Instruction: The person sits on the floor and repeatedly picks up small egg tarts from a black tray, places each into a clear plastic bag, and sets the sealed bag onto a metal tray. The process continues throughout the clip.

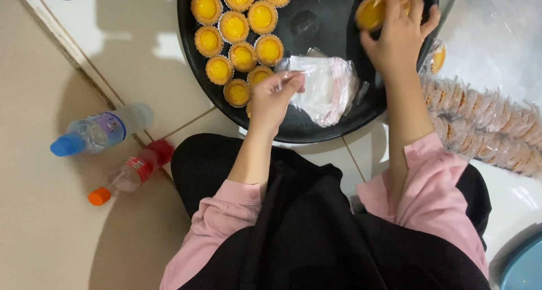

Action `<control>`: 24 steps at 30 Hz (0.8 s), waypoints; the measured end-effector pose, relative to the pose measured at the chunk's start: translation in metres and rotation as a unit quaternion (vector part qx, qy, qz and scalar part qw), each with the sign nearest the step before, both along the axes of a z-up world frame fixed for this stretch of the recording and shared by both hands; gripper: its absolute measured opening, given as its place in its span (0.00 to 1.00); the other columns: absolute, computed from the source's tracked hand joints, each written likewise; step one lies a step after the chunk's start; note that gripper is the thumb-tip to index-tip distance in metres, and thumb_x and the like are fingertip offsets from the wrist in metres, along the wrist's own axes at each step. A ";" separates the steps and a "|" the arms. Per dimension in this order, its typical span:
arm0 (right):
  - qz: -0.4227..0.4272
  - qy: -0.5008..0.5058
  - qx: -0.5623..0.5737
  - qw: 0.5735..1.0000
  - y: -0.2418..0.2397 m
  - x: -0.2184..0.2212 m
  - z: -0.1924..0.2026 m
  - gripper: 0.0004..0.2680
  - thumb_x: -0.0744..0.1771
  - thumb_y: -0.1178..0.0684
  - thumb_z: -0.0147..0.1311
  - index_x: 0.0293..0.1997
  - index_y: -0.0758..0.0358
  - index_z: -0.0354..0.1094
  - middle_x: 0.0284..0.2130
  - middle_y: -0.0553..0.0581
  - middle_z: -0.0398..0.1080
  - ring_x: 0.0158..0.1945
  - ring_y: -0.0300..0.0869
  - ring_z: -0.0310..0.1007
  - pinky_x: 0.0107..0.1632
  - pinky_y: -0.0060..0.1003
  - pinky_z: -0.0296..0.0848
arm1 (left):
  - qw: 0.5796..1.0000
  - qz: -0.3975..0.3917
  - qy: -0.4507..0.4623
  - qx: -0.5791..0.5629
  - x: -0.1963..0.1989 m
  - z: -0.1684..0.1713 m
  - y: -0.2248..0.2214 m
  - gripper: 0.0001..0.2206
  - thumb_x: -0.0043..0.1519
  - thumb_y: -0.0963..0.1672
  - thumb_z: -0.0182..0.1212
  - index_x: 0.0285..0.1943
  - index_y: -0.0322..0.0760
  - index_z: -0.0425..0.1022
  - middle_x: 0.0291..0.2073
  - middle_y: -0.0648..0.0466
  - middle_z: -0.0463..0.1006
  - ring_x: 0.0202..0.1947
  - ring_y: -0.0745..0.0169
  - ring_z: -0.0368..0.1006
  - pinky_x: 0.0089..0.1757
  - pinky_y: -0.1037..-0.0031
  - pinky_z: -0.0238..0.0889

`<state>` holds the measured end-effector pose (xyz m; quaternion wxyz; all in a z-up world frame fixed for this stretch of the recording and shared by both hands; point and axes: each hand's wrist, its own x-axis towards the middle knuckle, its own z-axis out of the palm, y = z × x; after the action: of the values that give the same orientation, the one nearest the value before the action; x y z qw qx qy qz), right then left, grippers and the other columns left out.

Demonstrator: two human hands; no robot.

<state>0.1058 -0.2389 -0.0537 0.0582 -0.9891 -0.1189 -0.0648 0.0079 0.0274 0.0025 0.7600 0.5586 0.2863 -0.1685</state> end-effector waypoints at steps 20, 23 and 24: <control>0.022 0.251 0.569 0.782 0.060 -0.139 0.086 0.52 0.58 0.73 0.69 0.80 0.49 0.19 0.55 0.76 0.73 0.48 0.60 0.79 0.50 0.46 0.78 | 0.992 -0.027 -0.123 -0.001 -0.015 -0.015 -0.006 0.10 0.58 0.42 0.75 0.48 0.34 0.84 0.37 0.46 0.86 0.35 0.61 0.83 0.36 0.78 0.78; 0.020 0.218 0.520 0.826 0.064 -0.140 0.099 0.51 0.60 0.71 0.70 0.80 0.49 0.17 0.56 0.76 0.73 0.47 0.59 0.79 0.49 0.44 0.78 | 0.989 -0.076 -0.122 -0.027 -0.016 -0.003 -0.007 0.10 0.58 0.43 0.75 0.46 0.36 0.85 0.40 0.46 0.85 0.40 0.59 0.83 0.40 0.73 0.78; 0.021 0.198 0.494 0.847 0.064 -0.139 0.101 0.50 0.61 0.71 0.71 0.80 0.52 0.18 0.56 0.76 0.73 0.46 0.59 0.79 0.48 0.43 0.79 | 0.988 -0.089 -0.119 -0.037 -0.015 0.000 -0.006 0.11 0.58 0.43 0.75 0.48 0.37 0.85 0.41 0.46 0.85 0.41 0.58 0.83 0.41 0.72 0.78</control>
<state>-0.0337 -0.1750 0.0470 0.5623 -0.8190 -0.0782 0.0830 -0.0066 0.0218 0.0028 0.7908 0.5693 0.1368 -0.1785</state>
